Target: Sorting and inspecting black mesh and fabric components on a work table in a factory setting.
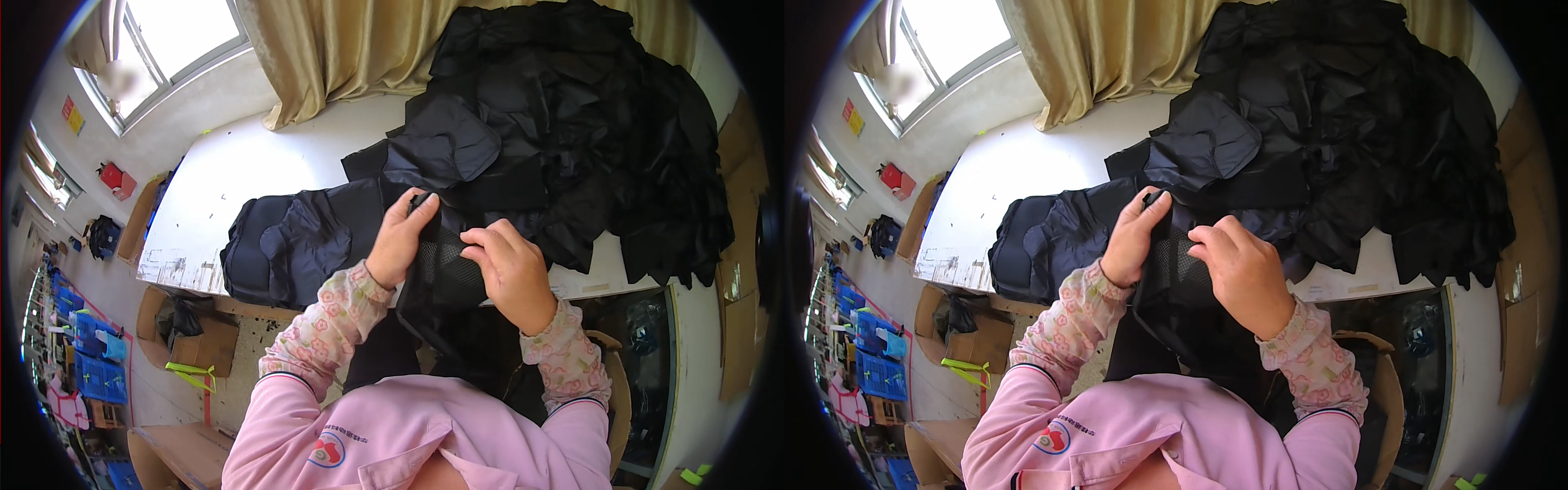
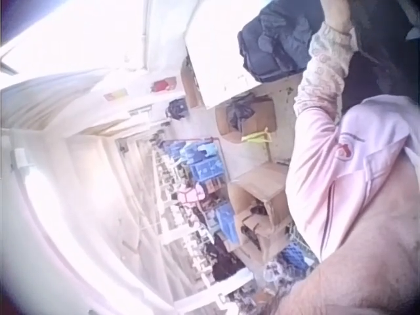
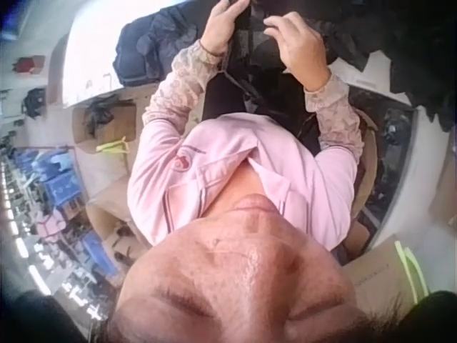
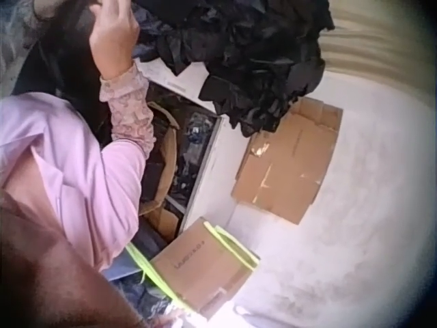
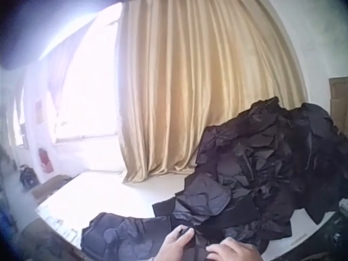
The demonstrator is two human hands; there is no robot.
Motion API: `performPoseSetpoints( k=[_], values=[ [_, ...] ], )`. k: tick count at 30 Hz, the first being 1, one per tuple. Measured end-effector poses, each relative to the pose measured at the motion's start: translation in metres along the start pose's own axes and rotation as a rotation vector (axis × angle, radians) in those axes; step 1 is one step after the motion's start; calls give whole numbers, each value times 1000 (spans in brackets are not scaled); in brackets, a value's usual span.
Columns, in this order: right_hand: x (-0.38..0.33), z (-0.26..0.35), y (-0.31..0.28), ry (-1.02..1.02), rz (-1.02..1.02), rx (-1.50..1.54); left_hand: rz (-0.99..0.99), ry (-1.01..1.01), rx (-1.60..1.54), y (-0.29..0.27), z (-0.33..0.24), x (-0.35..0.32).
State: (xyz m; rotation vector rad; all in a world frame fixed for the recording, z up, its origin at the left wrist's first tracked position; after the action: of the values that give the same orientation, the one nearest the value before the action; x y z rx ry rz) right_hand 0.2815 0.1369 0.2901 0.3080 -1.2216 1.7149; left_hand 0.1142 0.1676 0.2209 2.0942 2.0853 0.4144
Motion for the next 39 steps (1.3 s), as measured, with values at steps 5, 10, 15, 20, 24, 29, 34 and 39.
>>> performPoseSetpoints(
  k=[5,10,15,20,24,29,34,39],
  values=[
    [-3,-16,-10,76,74,76,-117,-323,-400,-19,-6,0],
    [12,-22,-17,88,165,74,68,-116,-385,-64,8,18],
    [52,-54,-58,295,-95,425,138,-88,371,-106,71,-15],
    [75,-51,-78,301,-224,621,625,-248,535,-66,124,-96],
    [78,-42,-67,281,-295,775,577,-101,168,-43,160,-97],
    [71,-41,-49,409,-277,936,93,-5,-493,-26,132,-52],
    [44,-83,20,519,-121,732,458,-16,-1185,-7,106,-22],
    [-16,-167,63,361,-73,130,407,-326,-1101,27,43,-39]
  ],
)
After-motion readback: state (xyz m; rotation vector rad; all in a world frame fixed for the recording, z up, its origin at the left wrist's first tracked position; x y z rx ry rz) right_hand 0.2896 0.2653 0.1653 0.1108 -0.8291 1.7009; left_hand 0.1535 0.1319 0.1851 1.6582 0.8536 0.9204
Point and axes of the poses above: each hand's wrist, its own x-axis towards the middle knuckle, its own y-axis out of the palm, z = x × y, the point moved 5 cm from there along x, towards the middle knuckle, and after that the axes turned 8 degrees about x, right-handed, at the moved point
